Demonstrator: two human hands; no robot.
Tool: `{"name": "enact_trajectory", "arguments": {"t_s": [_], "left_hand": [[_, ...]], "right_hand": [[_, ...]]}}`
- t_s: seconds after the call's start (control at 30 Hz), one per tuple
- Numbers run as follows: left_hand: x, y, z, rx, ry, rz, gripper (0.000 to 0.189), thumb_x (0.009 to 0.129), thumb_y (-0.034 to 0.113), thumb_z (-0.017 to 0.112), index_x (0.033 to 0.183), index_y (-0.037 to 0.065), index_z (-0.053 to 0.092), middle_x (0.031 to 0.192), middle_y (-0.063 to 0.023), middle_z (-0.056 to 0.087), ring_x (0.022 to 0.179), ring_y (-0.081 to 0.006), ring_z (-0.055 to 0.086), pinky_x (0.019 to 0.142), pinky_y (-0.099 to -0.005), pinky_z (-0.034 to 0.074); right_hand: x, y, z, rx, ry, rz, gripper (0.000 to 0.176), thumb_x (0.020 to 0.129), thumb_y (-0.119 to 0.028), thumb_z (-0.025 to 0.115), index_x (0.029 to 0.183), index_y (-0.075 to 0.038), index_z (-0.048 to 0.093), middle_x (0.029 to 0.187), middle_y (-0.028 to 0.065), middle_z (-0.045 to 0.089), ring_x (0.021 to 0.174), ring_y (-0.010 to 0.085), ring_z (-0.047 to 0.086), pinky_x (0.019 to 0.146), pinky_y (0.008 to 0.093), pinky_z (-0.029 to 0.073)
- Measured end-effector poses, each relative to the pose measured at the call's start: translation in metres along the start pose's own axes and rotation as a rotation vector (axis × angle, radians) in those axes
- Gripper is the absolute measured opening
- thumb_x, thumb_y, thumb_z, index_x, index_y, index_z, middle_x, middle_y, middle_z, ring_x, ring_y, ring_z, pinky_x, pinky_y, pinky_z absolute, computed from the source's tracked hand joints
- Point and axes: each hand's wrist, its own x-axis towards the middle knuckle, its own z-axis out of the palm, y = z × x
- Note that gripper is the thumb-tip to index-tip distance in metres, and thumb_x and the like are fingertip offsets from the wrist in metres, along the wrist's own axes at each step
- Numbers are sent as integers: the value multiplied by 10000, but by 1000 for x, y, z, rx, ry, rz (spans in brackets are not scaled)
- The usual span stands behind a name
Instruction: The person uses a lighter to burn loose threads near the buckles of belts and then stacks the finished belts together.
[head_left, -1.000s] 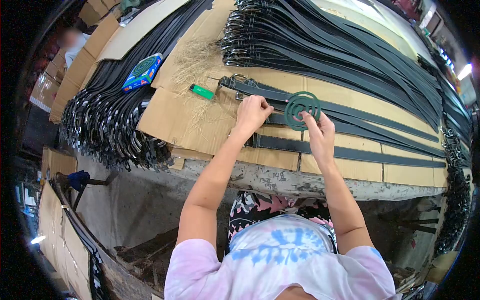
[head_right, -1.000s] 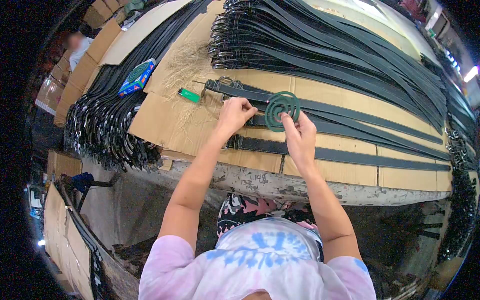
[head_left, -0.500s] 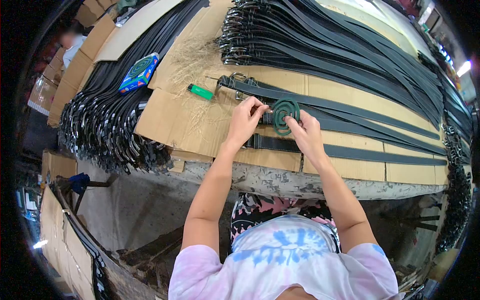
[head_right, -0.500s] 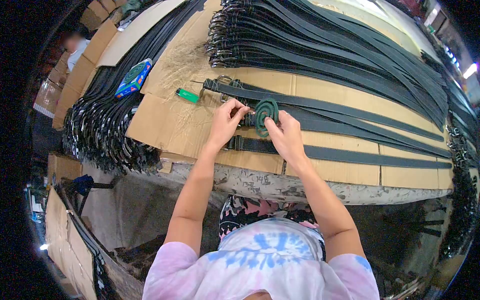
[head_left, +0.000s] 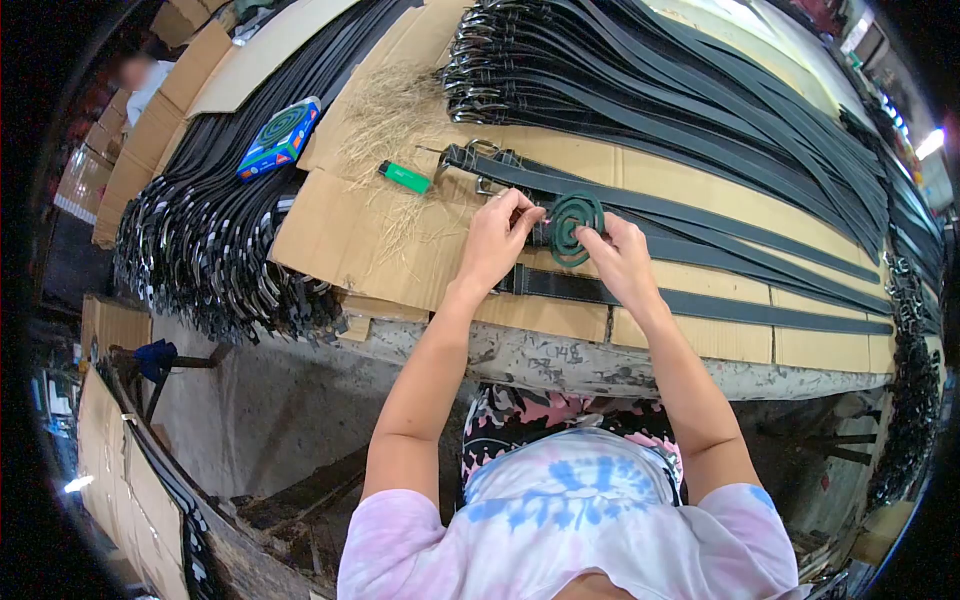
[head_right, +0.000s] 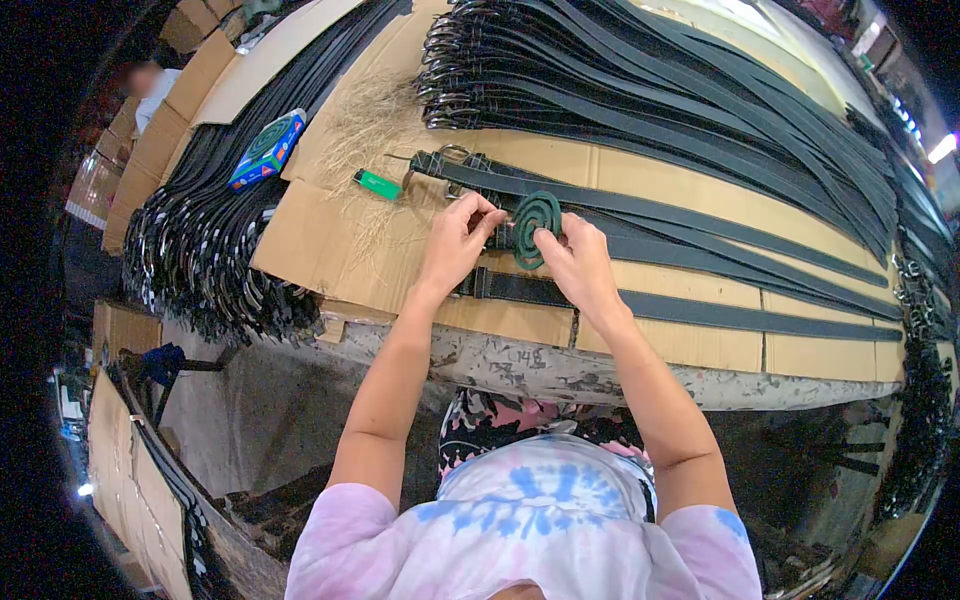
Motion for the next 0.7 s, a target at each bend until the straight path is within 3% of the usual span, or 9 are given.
{"name": "enact_trajectory", "arguments": {"t_s": [0.33, 0.4, 0.43, 0.5, 0.57, 0.63, 0.67, 0.7], "left_hand": [[0, -2, 1, 10, 20, 36, 174, 894, 130, 652, 834, -15, 576, 743, -75, 553, 662, -167, 528, 609, -312, 419], [1, -4, 1, -93, 39, -46, 170, 888, 116, 639, 821, -22, 565, 752, -136, 575, 683, -265, 580, 624, -370, 447], [0, -7, -2, -92, 39, -46, 170, 888, 116, 639, 821, -22, 565, 752, -136, 575, 683, -265, 580, 624, -370, 447], [-1, -13, -13, 203, 225, 16, 103, 868, 61, 630, 837, -15, 568, 803, -132, 585, 697, -281, 584, 634, -377, 461], [-1, -8, -19, 142, 278, -59, 70, 828, -1, 619, 890, -4, 588, 880, -129, 590, 780, -303, 595, 690, -397, 485], [0, 0, -26, 452, 298, 231, 172, 789, -35, 614, 957, 6, 607, 961, -125, 595, 879, -312, 593, 774, -409, 493], [-2, 12, -27, 367, 144, 157, 195, 781, -21, 621, 972, 18, 634, 956, -123, 607, 947, -314, 583, 833, -413, 479], [-2, 13, -26, 371, 142, 158, 195, 781, -21, 621, 972, 18, 634, 956, -123, 607, 947, -314, 583, 833, -413, 479]], "right_hand": [[0, -7, -3, -9, -40, 41, 273, 819, -178, 594, 810, 95, 588, 648, 176, 540, 581, 197, 507, 573, 362, 429], [-1, 0, -1, -11, -19, -1, 214, 848, -160, 609, 816, 52, 612, 627, 20, 513, 604, 74, 411, 522, 273, 350], [-2, 3, -1, -10, -19, -2, 214, 848, -160, 609, 816, 52, 612, 627, 20, 513, 604, 74, 411, 522, 273, 350], [-5, 7, -1, 107, 34, -32, 195, 862, -139, 600, 829, 53, 617, 639, 10, 510, 606, 66, 391, 521, 264, 331], [-12, 0, -6, 83, 63, -45, 187, 869, -130, 596, 837, 53, 617, 643, 4, 492, 604, 67, 378, 520, 266, 322], [-21, -7, -10, 56, 84, -51, 178, 876, -120, 592, 845, 53, 617, 648, -1, 474, 603, 68, 365, 519, 269, 312], [-23, -10, -11, 47, 89, -49, 173, 877, -118, 594, 848, 51, 617, 659, -2, 456, 608, 73, 364, 524, 272, 311], [-26, -11, -10, 41, 95, -49, 167, 878, -115, 596, 851, 48, 616, 669, -2, 437, 614, 77, 362, 529, 276, 310]]}}
